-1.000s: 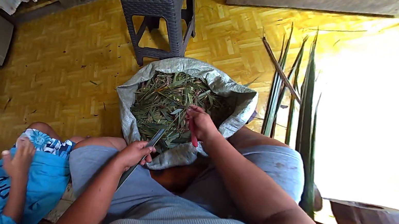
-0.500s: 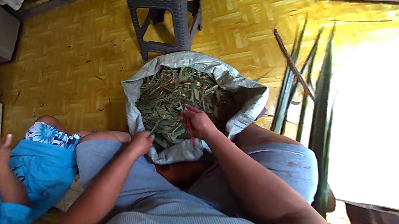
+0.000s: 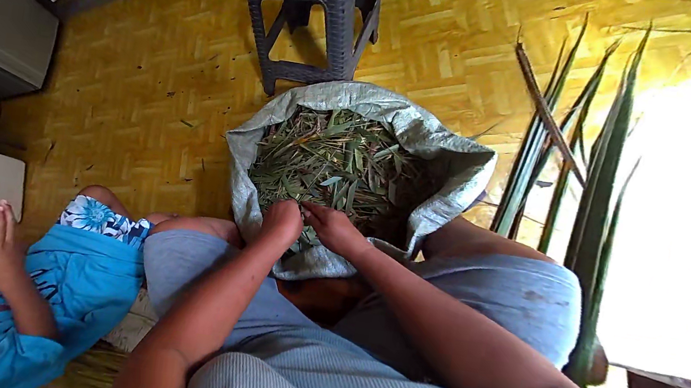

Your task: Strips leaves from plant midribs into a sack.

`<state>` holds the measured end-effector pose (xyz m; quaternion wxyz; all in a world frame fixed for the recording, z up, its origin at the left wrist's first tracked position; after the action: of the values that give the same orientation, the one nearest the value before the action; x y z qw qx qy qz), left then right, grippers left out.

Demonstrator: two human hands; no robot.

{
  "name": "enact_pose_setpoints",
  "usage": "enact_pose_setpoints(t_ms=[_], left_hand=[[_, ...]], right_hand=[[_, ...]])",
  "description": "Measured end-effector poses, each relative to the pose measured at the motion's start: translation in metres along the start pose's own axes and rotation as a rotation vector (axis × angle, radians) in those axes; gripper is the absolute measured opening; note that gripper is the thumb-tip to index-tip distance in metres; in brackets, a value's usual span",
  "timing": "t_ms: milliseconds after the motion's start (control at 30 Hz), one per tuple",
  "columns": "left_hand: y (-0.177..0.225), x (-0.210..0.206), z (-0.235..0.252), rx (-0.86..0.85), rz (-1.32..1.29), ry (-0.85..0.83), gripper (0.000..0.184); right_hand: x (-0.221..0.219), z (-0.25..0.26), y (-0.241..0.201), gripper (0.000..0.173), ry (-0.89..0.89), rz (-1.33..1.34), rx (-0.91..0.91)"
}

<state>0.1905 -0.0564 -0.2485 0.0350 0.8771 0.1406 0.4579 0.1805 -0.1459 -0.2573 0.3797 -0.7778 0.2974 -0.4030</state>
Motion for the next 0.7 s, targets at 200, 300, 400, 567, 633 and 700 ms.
enact_pose_setpoints(t_ms=[200, 300, 400, 567, 633, 700], left_hand=[[0.006, -0.005, -0.003, -0.007, -0.002, 0.005, 0.032], [0.007, -0.005, -0.004, -0.023, -0.012, 0.000, 0.032], [0.008, -0.005, -0.005, -0.033, -0.020, 0.001, 0.035], [0.007, -0.002, -0.010, -0.052, -0.048, 0.003, 0.035], [0.006, 0.000, -0.013, -0.078, -0.060, 0.005, 0.036], [0.003, 0.002, -0.015, -0.081, -0.075, -0.004, 0.037]], right_hand=[[0.000, 0.003, 0.008, 0.045, 0.053, -0.166, -0.063], [0.002, 0.004, 0.013, 0.046, 0.085, -0.244, -0.077], [0.005, 0.007, 0.017, 0.045, 0.123, -0.316, -0.059], [0.016, 0.012, 0.026, 0.044, 0.189, -0.348, -0.060], [0.028, 0.016, 0.038, 0.044, 0.231, -0.316, -0.132], [0.045, 0.021, 0.055, 0.044, 0.282, -0.286, -0.232]])
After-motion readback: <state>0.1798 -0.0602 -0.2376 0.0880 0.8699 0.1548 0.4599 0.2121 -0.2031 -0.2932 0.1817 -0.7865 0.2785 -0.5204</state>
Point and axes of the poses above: each hand's wrist, its own z-axis towards the middle knuckle, its own x-axis out of the back of the hand, y = z × x, the point moved 9 cm from there along z, towards the middle knuckle, and after that the axes turned 8 degrees about y, right-handed, at the moved point
